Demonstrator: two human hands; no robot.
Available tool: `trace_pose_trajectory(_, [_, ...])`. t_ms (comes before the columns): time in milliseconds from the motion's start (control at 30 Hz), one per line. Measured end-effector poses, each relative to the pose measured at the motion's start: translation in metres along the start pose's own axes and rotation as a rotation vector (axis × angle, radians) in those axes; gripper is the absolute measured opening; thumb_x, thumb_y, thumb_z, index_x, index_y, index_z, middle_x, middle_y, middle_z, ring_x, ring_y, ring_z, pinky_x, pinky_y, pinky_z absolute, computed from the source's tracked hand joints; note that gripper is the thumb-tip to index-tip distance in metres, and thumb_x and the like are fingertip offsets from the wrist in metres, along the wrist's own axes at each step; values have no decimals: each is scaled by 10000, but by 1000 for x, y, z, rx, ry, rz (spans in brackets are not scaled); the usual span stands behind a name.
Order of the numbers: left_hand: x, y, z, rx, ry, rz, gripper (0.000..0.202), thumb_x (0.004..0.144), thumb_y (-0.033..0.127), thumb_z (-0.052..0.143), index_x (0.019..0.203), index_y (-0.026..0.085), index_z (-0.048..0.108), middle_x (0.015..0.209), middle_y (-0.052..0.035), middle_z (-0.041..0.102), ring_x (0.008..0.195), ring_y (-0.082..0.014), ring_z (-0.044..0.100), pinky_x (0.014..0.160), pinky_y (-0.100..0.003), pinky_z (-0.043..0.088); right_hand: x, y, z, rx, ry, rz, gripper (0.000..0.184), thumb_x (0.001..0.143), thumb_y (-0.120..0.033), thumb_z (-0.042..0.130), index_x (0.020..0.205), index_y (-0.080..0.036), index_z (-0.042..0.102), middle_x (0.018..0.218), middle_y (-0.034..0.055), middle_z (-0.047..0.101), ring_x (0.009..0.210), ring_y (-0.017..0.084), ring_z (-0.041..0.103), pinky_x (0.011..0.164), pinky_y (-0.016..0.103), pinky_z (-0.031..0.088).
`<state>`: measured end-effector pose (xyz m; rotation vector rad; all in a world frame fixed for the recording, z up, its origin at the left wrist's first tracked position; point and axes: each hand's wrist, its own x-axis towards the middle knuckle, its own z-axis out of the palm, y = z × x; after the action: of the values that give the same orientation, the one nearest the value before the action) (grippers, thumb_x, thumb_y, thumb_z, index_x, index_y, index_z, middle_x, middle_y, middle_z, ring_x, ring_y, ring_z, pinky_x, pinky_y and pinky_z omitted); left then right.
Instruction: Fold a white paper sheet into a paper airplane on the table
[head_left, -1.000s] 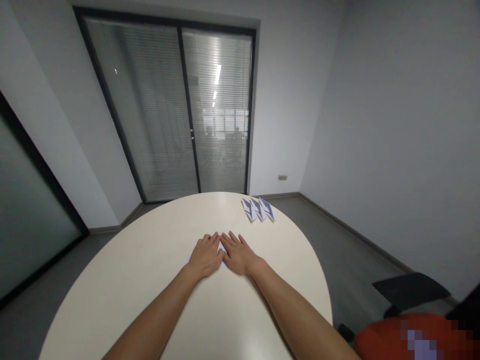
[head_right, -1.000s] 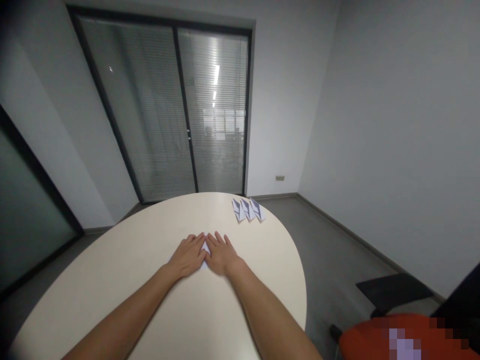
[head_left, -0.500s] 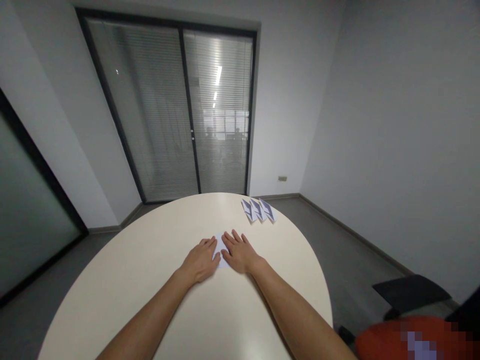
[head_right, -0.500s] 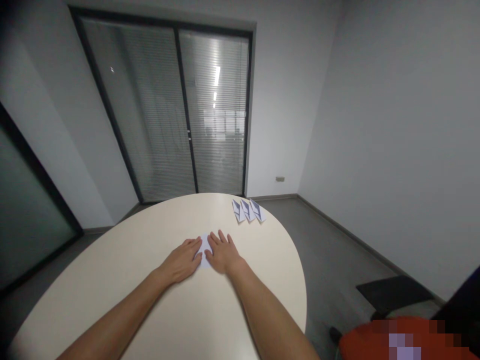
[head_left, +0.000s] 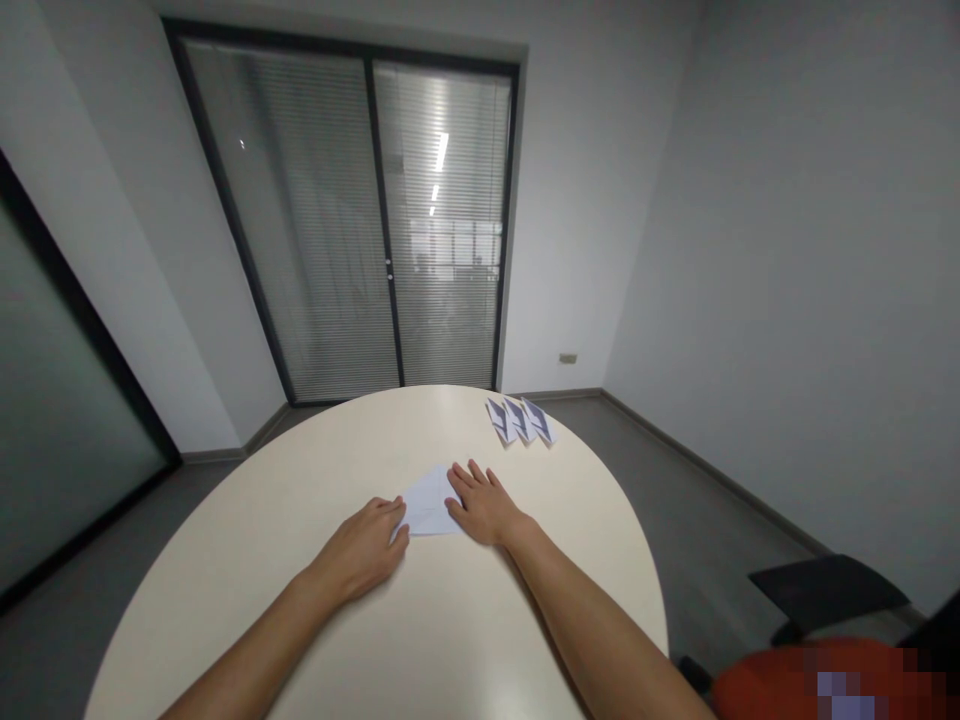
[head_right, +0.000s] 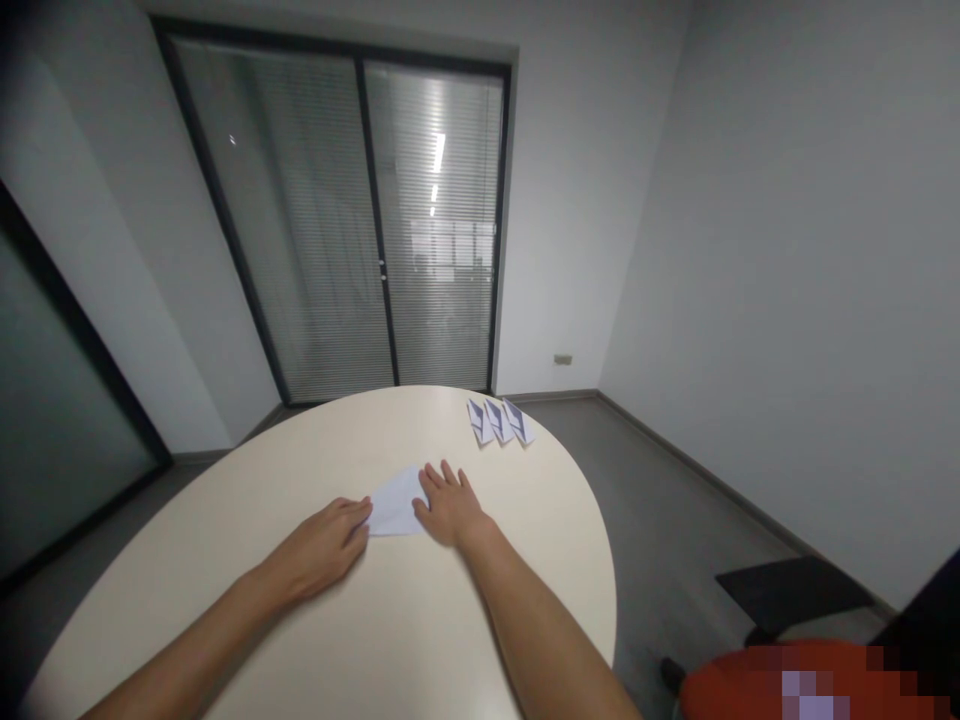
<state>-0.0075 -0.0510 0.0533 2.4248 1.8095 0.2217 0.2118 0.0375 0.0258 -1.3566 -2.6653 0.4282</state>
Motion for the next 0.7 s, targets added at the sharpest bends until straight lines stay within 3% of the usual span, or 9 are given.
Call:
trace_pose_trajectory(233, [-12,2,8,126,-12,-38,523,964,328,313,1321,61,586,1377,-180,580,1284,-272,517,1096,-408,424,-1,-6,0,-33,24,5,660,1007,-451,248,1563,-96,278,1630,102,221,1517,320,96,1206,537,137])
trace_pose_trajectory(500, [18,31,23,200,-55,16,608,996,340,233,1426,-23,464,1489,-246,444,1435,-305,372,1170,-437,317,-2,-15,4,-34,-10,14,651,1020,-391,190,1577,-55,200,1643,120,135,1520,299,94,1219,522,113])
trace_pose_trajectory(700, [28,49,28,243,-42,-36,577,1003,341,280,1467,35,435,1509,-234,422,1431,-341,373,1152,-478,335,-10,-15,-6,-53,-71,14,654,1016,-372,188,1578,-37,172,1644,125,106,1524,281,62,1225,502,109])
